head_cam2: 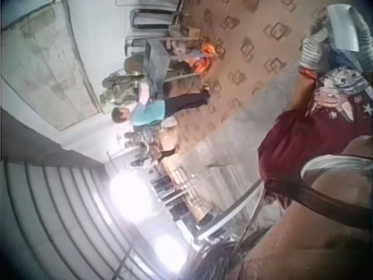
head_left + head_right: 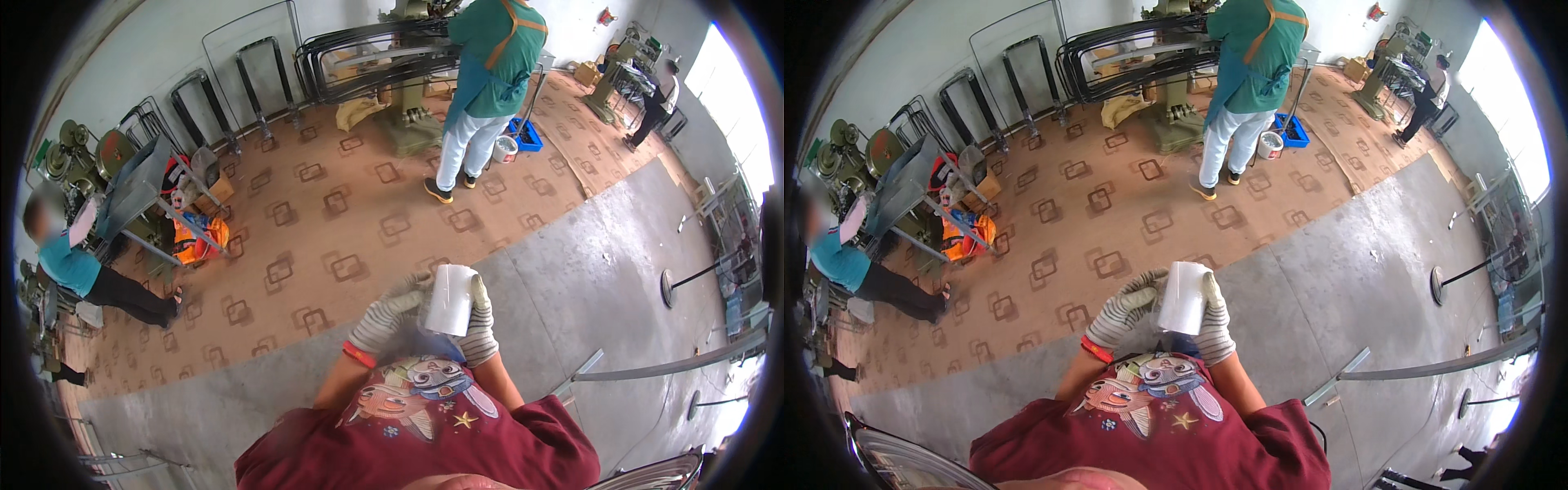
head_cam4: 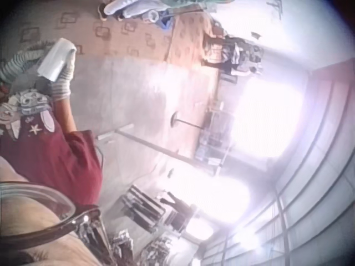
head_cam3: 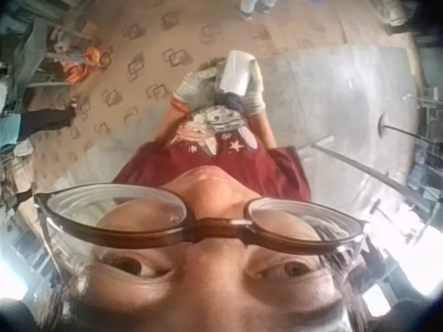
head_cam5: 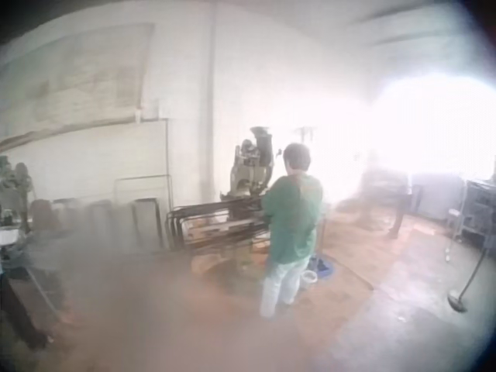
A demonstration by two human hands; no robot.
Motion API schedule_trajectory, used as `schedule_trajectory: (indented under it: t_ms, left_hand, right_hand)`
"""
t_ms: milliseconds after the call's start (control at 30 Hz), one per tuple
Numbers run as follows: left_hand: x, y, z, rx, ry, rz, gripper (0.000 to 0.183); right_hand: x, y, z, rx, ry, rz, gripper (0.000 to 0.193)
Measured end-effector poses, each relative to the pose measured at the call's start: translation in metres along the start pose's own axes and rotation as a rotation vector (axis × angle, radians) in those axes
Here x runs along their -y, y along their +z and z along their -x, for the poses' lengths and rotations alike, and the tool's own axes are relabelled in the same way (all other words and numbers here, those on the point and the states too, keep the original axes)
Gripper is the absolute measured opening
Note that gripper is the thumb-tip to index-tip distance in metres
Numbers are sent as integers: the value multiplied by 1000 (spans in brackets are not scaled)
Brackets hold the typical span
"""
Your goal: The person wraps a stack of metal frames with plastic film by hand, circling the film around the objects and then walks over to a large pallet of similar wrapped items.
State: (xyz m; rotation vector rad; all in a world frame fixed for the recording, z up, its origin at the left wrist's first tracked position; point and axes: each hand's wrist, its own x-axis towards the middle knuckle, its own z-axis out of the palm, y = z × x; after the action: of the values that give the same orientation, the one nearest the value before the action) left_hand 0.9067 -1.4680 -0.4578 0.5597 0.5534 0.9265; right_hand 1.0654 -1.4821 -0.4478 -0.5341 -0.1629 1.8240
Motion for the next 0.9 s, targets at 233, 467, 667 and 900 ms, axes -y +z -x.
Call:
schedule_trajectory:
  t_ms: [233, 467, 667, 900]
  left_hand:
    - [3, 11, 6, -52, 77, -251, 28]
    - [9, 23, -15, -191, 44, -132, 15]
    - [13, 76, -33, -296, 199, -188, 14]
    - [28, 93, -78, -113, 238, -134, 23]
  right_hand:
    - [1, -16, 2, -46, 2, 82, 63]
    - [32, -24, 0, -27, -12, 50, 59]
    - [87, -16, 19, 4, -167, 160, 65]
    - [150, -50, 37, 5, -261, 22, 69]
